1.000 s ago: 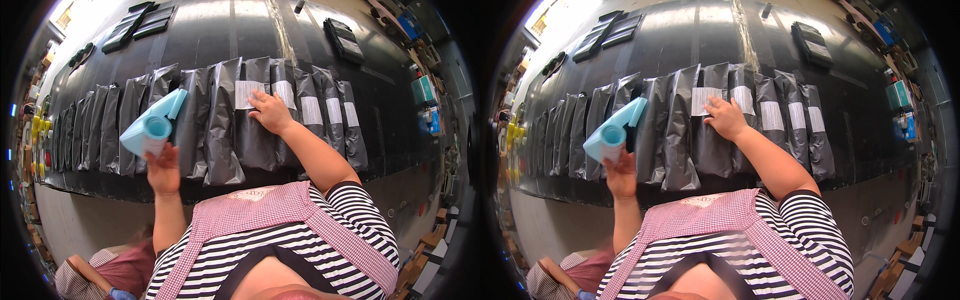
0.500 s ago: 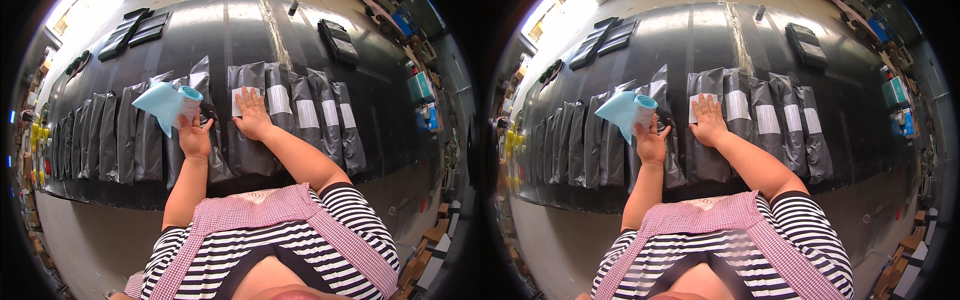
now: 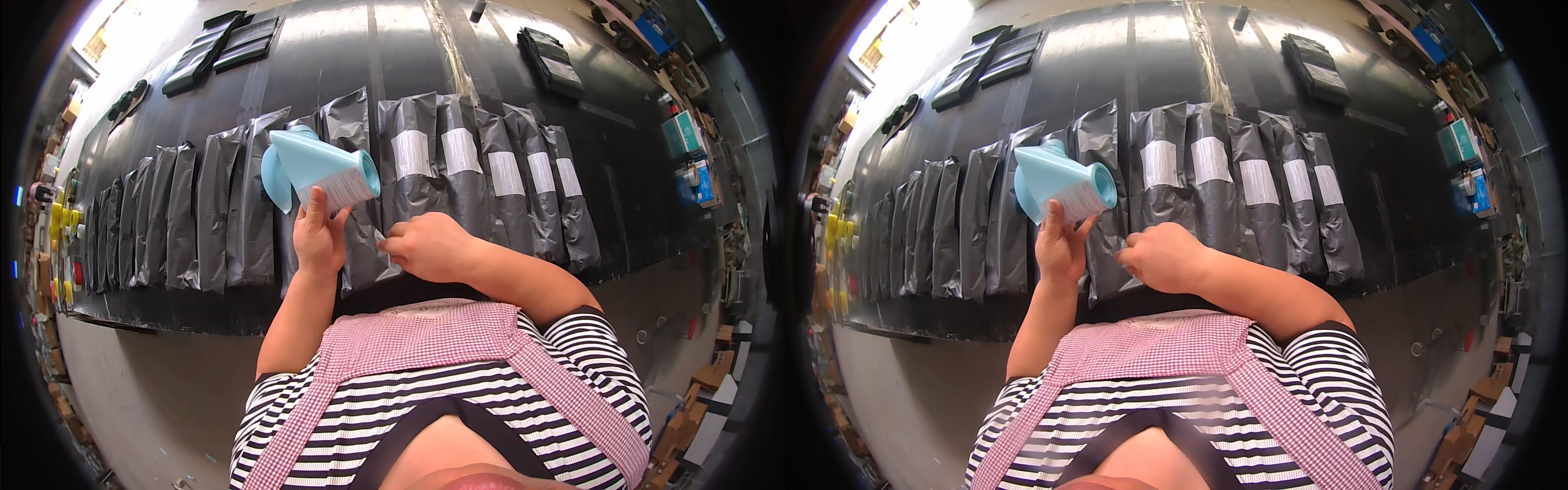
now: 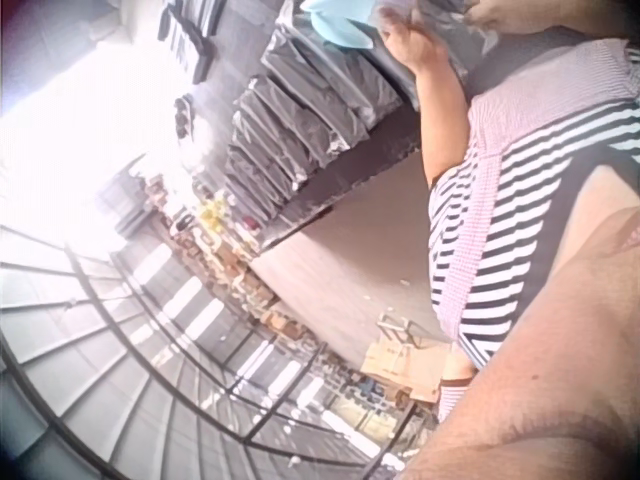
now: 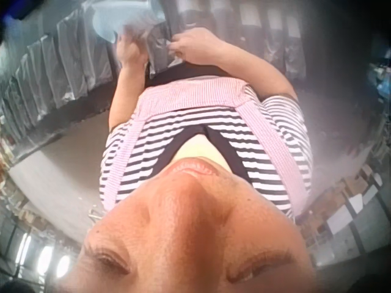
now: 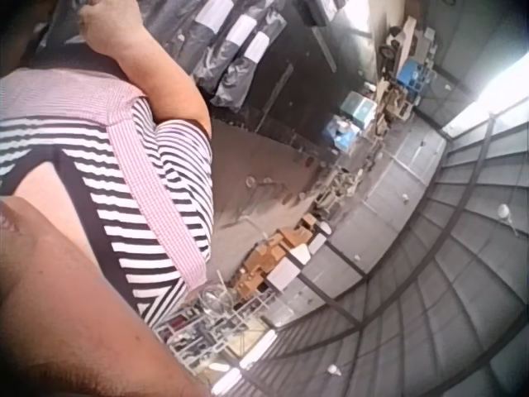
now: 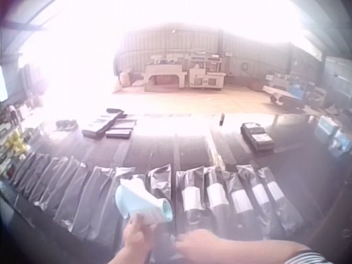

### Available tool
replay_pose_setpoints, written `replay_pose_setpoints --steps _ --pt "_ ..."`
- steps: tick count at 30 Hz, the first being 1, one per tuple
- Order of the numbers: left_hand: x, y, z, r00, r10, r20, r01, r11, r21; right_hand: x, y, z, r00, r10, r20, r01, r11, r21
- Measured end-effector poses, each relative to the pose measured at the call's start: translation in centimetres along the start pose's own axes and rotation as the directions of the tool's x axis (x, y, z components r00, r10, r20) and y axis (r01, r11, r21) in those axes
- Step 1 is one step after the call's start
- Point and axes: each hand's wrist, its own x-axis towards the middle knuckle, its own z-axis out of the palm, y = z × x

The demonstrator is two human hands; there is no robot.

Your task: The person retrieves a roll of labels and applies them one by one to a row of black packages laid out on a table.

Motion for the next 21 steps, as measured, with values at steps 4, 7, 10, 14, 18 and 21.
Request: replay_pose_setpoints --steps 4,7,10,14,18,21 --pt "-3.6 0.9 -0.1 0.987 -0.125 0.104 0.121 0.992 0.043 -1.0 -0.5 1.5 0.71 -0.448 -0.543 0.345 0.894 -0.287" --pt "-6.3 2.1 1.2 0.957 -0.21 0.199 0.214 0.977 -0.002 0.3 -0.6 2.0 0.681 -0.396 -0.616 0.215 0.912 -0.349" --pt "-6.6 3.4 -1.1 0.883 -0.336 0.328 0.211 0.908 0.362 1.2 -0.7 2.1 0.585 -0.289 -0.758 0.271 0.95 -0.153" --pt "-7.1 3.2 -2.0 0.929 -0.326 0.176 0.168 0.795 0.583 2.1 -0.5 2.1 0.642 -0.197 -0.741 0.374 0.924 0.077" --pt "-8.4 3.0 -1.5 0.97 -0.234 0.065 0.186 0.886 0.425 2.4 -1.2 1.4 0.681 -0.256 -0.686 0.219 0.965 -0.143" --pt "-9.2 2.8 -1.3 0.981 -0.187 0.047 0.151 0.896 0.418 3.0 -1.0 1.8 0.657 -0.312 -0.686 0.284 0.946 -0.159"
